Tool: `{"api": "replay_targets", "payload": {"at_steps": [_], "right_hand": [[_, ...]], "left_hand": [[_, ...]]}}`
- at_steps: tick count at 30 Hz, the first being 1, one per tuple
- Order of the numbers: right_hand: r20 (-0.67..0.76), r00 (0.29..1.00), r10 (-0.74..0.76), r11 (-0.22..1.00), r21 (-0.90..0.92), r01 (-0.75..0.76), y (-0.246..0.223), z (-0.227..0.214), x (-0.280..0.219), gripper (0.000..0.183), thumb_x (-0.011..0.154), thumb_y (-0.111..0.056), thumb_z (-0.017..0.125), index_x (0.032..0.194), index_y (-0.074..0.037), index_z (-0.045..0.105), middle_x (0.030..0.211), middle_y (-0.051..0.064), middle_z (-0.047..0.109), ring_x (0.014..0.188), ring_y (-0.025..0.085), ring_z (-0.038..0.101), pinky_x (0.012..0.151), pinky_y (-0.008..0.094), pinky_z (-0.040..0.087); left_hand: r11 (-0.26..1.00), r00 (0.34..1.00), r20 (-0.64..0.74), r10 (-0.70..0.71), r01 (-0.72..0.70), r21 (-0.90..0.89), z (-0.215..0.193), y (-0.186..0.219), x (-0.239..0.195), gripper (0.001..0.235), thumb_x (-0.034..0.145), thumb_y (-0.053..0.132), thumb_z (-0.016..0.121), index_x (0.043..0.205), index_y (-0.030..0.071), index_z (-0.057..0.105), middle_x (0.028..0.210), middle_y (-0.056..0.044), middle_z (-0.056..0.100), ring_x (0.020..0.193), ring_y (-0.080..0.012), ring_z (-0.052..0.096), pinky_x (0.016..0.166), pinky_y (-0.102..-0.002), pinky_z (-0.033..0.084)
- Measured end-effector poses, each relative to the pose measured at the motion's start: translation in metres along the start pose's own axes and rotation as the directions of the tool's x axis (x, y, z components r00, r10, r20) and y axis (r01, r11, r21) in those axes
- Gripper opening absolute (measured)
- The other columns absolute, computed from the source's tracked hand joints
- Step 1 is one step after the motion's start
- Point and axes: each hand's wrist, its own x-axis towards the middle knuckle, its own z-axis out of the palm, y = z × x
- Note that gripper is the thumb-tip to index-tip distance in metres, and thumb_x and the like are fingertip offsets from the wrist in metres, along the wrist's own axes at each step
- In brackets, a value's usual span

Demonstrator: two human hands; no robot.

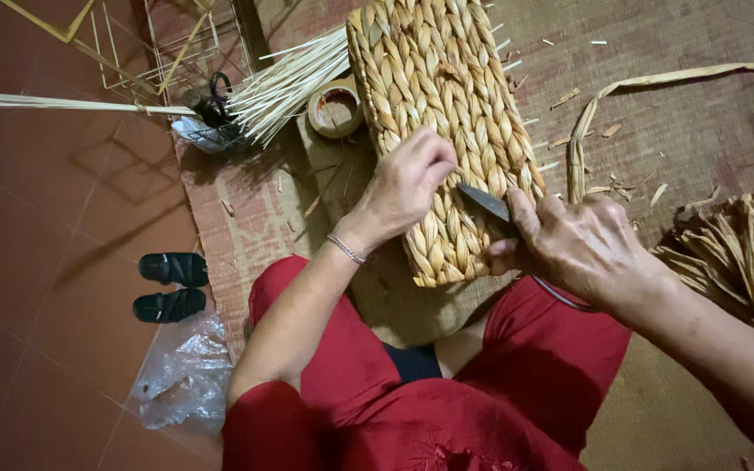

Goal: The person uses scissors to trim excess dried palm fibers from the edges of a woven basket. They rotate the basket to access different sides and cut the protruding strands flush with the rim.

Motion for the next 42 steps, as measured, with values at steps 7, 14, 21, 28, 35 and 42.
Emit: {"api": "replay_targets", "payload": {"at_steps": [7, 14, 21, 28, 35, 42], "right_hand": [[-0.052, 0.994, 0.095, 0.925, 0.373, -0.069, 0.031, 0.029, -0.055, 0.089, 0.084, -0.069, 0.047, 0.159, -0.021, 0.044, 0.086, 0.008, 0.061, 0.067, 0.019, 0.059, 0.061, 0.038, 0.054], [0.369, 0.89, -0.269, -0.707, 0.551, -0.443, 0.03, 0.147, -0.103, 0.053, 0.112, -0.036, 0.053, 0.128, 0.013, 0.06, 0.071, 0.004, 0.056, 0.042, 0.005, 0.039, 0.028, 0.023, 0.031], [0.039, 0.986, -0.164, -0.08, 0.995, -0.052, -0.04, 0.166, -0.104, 0.041, 0.101, -0.015, 0.047, 0.139, -0.003, 0.06, 0.073, -0.007, 0.051, 0.057, 0.002, 0.045, 0.049, 0.018, 0.039], [0.377, 0.91, -0.171, -0.376, 0.829, -0.414, -0.077, 0.168, -0.078, 0.044, 0.105, -0.028, 0.049, 0.13, 0.006, 0.062, 0.08, -0.003, 0.053, 0.063, 0.007, 0.045, 0.051, 0.021, 0.034], [0.014, 0.987, -0.157, -0.078, 0.997, -0.027, -0.089, 0.144, -0.075, 0.048, 0.104, -0.033, 0.042, 0.136, -0.002, 0.058, 0.079, -0.006, 0.054, 0.065, 0.004, 0.048, 0.054, 0.019, 0.041], [-0.197, 0.98, 0.004, -0.101, 0.975, 0.196, -0.044, 0.113, -0.087, 0.068, 0.107, -0.051, 0.038, 0.148, 0.0, 0.053, 0.079, -0.003, 0.057, 0.063, 0.005, 0.05, 0.053, 0.022, 0.044]], "left_hand": [[0.893, 0.906, -0.159, -0.393, 0.335, -0.299, -0.047, 0.016, -0.05, 0.007, 0.096, 0.002, 0.064, 0.103, 0.003, 0.061, 0.096, -0.003, 0.065, 0.082, -0.011, 0.065, 0.07, -0.026, 0.056], [0.952, 0.946, -0.101, -0.307, 0.307, -0.021, -0.055, 0.042, -0.12, 0.011, 0.09, -0.001, 0.068, 0.1, 0.003, 0.072, 0.103, -0.01, 0.066, 0.094, -0.019, 0.066, 0.078, -0.029, 0.054], [0.915, 0.916, -0.127, -0.381, 0.353, -0.197, -0.015, 0.08, -0.136, 0.018, 0.089, 0.006, 0.078, 0.103, -0.002, 0.071, 0.099, -0.01, 0.069, 0.085, -0.0176, 0.069, 0.077, -0.029, 0.056], [0.938, 0.922, -0.217, -0.321, 0.277, -0.208, -0.006, 0.088, -0.139, 0.007, 0.091, -0.001, 0.073, 0.094, 0.0, 0.068, 0.093, -0.009, 0.069, 0.086, -0.0209, 0.07, 0.077, -0.031, 0.055], [0.858, 0.879, -0.146, -0.455, 0.388, -0.338, 0.002, 0.072, -0.149, 0.004, 0.093, 0.003, 0.069, 0.091, 0.0, 0.067, 0.088, -0.008, 0.069, 0.083, -0.0169, 0.069, 0.075, -0.03, 0.054], [0.9, 0.869, -0.266, -0.418, 0.354, -0.256, -0.011, 0.032, -0.137, 0.018, 0.099, 0.012, 0.071, 0.113, 0.002, 0.067, 0.105, -0.007, 0.069, 0.1, -0.0174, 0.067, 0.092, -0.031, 0.055]]}}
